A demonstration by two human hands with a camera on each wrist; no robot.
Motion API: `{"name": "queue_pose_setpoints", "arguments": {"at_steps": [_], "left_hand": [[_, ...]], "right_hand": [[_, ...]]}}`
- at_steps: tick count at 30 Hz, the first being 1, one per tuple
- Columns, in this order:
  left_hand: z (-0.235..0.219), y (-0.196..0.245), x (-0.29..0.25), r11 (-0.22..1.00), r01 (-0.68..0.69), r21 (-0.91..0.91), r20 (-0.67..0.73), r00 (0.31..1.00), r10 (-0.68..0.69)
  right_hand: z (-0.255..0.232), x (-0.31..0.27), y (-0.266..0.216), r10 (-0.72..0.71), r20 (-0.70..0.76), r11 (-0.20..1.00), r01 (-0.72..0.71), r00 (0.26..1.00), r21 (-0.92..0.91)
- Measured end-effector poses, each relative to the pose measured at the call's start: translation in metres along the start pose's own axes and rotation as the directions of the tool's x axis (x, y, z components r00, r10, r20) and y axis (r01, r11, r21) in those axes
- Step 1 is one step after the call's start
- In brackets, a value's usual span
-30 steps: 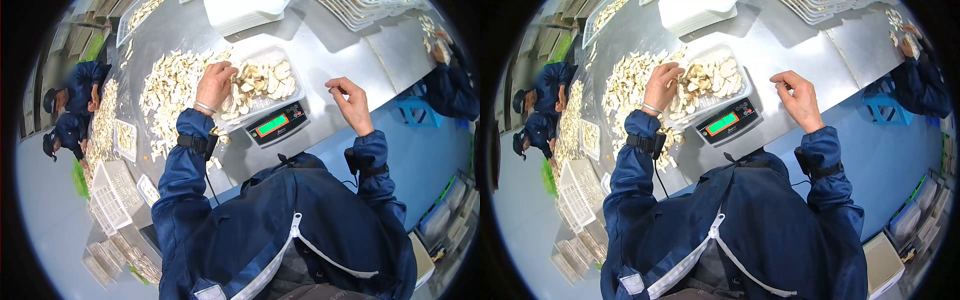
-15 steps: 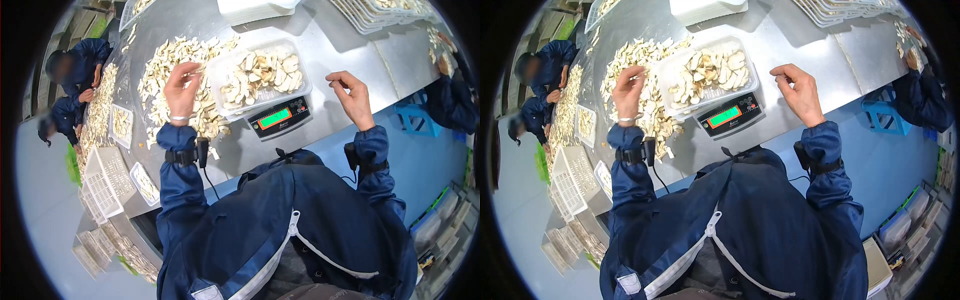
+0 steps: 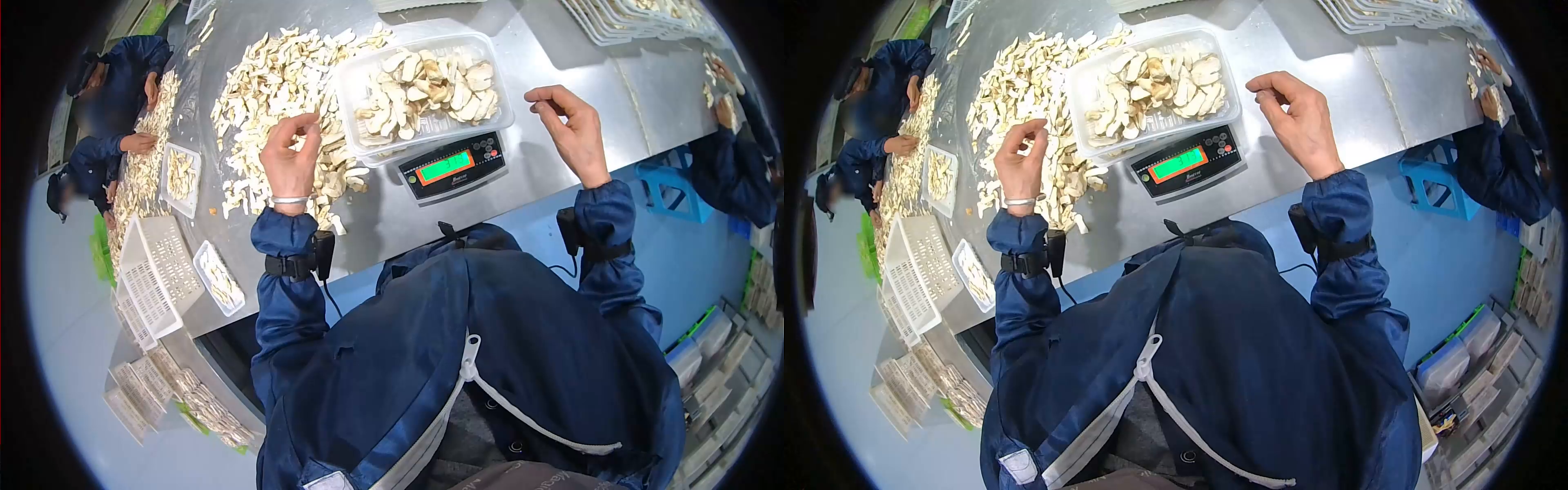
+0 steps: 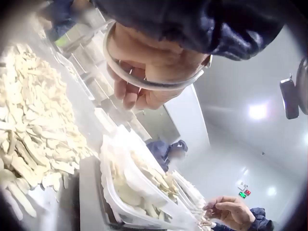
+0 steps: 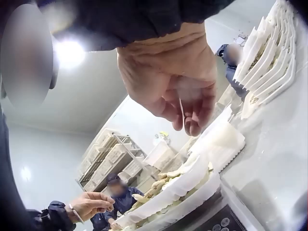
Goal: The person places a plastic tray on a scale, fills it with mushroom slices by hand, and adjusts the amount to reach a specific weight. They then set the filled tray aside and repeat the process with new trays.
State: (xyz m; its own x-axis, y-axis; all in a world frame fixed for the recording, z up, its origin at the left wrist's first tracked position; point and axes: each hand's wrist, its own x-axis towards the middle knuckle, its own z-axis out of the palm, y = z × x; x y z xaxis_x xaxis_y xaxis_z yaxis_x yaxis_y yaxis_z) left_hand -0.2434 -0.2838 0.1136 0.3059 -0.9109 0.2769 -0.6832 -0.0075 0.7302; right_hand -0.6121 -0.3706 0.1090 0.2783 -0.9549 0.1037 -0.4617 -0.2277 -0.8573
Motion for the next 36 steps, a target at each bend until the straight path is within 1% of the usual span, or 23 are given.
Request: {"name": "queue_pose_setpoints", "arguments": {"at_steps": [1,5,9,10,12,13,15,17,19,20,21,22,23,24,25,26,27,28,30,31,33,34,36], "left_hand": [[0.003,0.004,-0.002,0.999,-0.013,0.041,0.029,1.0,0.012],[0.01,0.01,-0.007,1.0,-0.014,0.025,0.1,0.995,0.011],[0.012,0.013,-0.005,1.0,-0.016,-0.002,0.092,0.996,0.016],[0.015,0.013,-0.007,1.0,0.004,0.004,0.102,0.995,-0.004],[0.021,0.014,-0.008,1.0,-0.006,-0.015,0.103,0.995,0.008],[0.026,0.015,-0.007,1.0,-0.011,-0.026,0.104,0.994,0.014],[0.042,0.022,-0.006,0.992,-0.128,0.002,0.142,0.982,0.126],[0.057,0.033,0.0,0.938,-0.339,0.076,0.166,0.932,0.323],[0.071,0.04,0.005,0.914,-0.364,0.18,0.225,0.92,0.322],[0.075,0.042,0.007,0.897,-0.376,0.232,0.253,0.914,0.317],[0.076,0.041,0.008,0.898,-0.373,0.232,0.267,0.913,0.31],[0.078,0.04,0.008,0.9,-0.37,0.232,0.281,0.911,0.302],[0.08,0.039,0.008,0.902,-0.365,0.232,0.295,0.91,0.292],[0.081,0.039,0.008,0.903,-0.381,0.199,0.263,0.909,0.325],[0.082,0.037,0.008,0.922,-0.347,0.17,0.263,0.918,0.297],[0.081,0.035,0.007,0.94,-0.311,0.141,0.264,0.927,0.267],[0.08,0.034,0.006,0.956,-0.273,0.112,0.266,0.935,0.235],[0.08,0.034,0.005,0.951,-0.292,0.103,0.217,0.939,0.265],[0.08,0.027,0.006,0.972,-0.235,0.021,0.188,0.956,0.227],[0.08,0.024,0.006,0.978,-0.208,-0.024,0.177,0.962,0.209],[0.079,0.026,0.006,0.981,-0.038,-0.193,0.145,0.987,0.067],[0.079,0.026,0.007,0.96,0.042,-0.277,0.139,0.99,-0.004],[0.081,0.019,0.009,0.898,0.117,-0.424,0.121,0.99,-0.072]], "right_hand": [[0.0,-0.001,0.0,0.006,0.001,1.0,-0.006,1.0,0.005],[-0.003,-0.007,0.005,0.034,-0.004,0.999,-0.033,0.999,0.018],[-0.01,-0.009,0.006,0.086,0.044,0.996,-0.086,0.995,-0.016],[-0.01,-0.01,0.006,0.095,0.046,0.995,-0.094,0.994,-0.013],[-0.008,-0.012,0.009,0.108,0.047,0.994,-0.108,0.993,-0.008],[-0.004,-0.01,0.01,0.067,0.029,0.998,-0.066,0.997,-0.018],[0.009,-0.004,0.003,-0.013,-0.004,0.999,0.013,1.0,-0.04],[0.028,0.009,-0.007,-0.214,-0.014,0.974,0.212,0.977,-0.086],[0.047,0.021,-0.024,-0.408,-0.005,0.902,0.402,0.913,-0.159],[0.054,0.026,-0.031,-0.396,0.075,0.893,0.403,0.915,-0.199],[0.06,0.032,-0.038,-0.378,0.154,0.883,0.406,0.913,-0.238],[0.07,0.037,-0.038,-0.435,0.172,0.832,0.468,0.884,-0.298],[0.077,0.04,-0.039,-0.43,0.202,0.816,0.475,0.88,-0.331],[0.084,0.042,-0.041,-0.424,0.234,0.798,0.483,0.875,-0.362],[0.089,0.044,-0.04,-0.418,0.267,0.777,0.493,0.869,-0.391],[0.095,0.044,-0.038,-0.425,0.262,0.757,0.499,0.866,-0.421],[0.097,0.045,-0.037,-0.441,0.251,0.757,0.507,0.862,-0.412],[0.097,0.044,-0.036,-0.457,0.241,0.756,0.516,0.856,-0.402],[0.099,0.045,-0.031,-0.514,0.185,0.751,0.544,0.838,-0.375],[0.098,0.045,-0.03,-0.517,0.183,0.761,0.547,0.836,-0.347],[0.096,0.045,-0.027,-0.522,0.18,0.781,0.552,0.834,-0.293],[0.093,0.044,-0.028,-0.497,0.174,0.797,0.526,0.85,-0.297],[0.09,0.045,-0.027,-0.518,0.07,0.809,0.515,0.852,-0.285]]}}
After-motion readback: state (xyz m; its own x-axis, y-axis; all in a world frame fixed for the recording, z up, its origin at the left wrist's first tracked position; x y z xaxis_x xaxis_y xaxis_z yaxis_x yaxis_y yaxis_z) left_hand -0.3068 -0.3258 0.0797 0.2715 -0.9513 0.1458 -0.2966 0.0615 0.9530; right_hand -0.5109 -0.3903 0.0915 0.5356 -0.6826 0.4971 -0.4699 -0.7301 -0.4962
